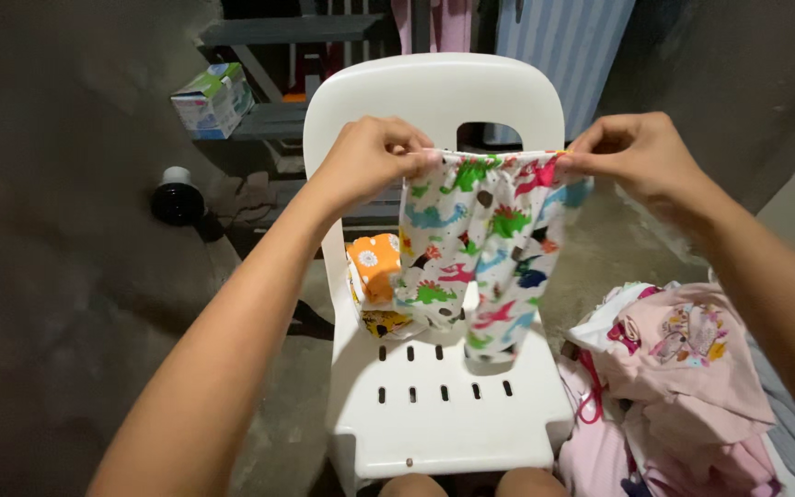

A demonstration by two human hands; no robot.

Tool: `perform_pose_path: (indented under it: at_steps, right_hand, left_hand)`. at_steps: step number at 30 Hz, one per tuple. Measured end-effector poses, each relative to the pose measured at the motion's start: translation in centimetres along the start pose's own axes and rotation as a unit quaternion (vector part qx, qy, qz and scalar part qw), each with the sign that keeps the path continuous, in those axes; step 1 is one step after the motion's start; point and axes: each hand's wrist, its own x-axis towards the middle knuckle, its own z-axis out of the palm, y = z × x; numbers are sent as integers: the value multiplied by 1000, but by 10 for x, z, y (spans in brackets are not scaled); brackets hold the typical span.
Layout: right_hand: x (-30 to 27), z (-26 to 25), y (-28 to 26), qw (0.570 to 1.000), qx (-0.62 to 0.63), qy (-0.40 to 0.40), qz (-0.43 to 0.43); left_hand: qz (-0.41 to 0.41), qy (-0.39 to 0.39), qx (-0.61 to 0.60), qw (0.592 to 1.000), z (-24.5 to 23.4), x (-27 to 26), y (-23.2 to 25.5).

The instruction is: The person folds several small garments one by one on a white plastic chair, including a white cloth, a pink cloth, a white cloth, an orange patterned cloth, and a multicolored patterned cloth. Each item is smoothed, folded into a compact rectangle, and stacked on the chair.

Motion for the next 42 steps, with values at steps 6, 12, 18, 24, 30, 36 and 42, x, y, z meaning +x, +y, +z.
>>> perform_pose_path:
  at_steps: [6, 12, 18, 24, 30, 36, 42]
  right_hand:
    - [-1, 5, 0, 998, 57, 12, -26]
    - [-4, 0, 0, 991, 103, 61, -63]
    - [-25, 51, 5, 936, -136, 250, -206]
    - [-27, 78, -22, 814, -94, 377, -431]
    - [4, 93, -38, 952, 67, 166, -250]
    - [-6, 79, -2, 954, -73, 149, -250]
    - [-13, 60, 15, 945, -178, 47, -271]
  left_hand:
    - [-31, -15, 68, 997, 13, -1, 9]
    - [118, 63, 77, 988, 23, 2, 28]
    - [50, 273, 263, 924, 79, -14, 64]
    - [79, 341, -130, 928, 122, 1, 51]
    - [63, 226, -408, 882, 171, 33, 26]
    - [66, 107, -261, 957, 154, 6, 11]
    - [59, -64, 157, 984, 107, -22, 27]
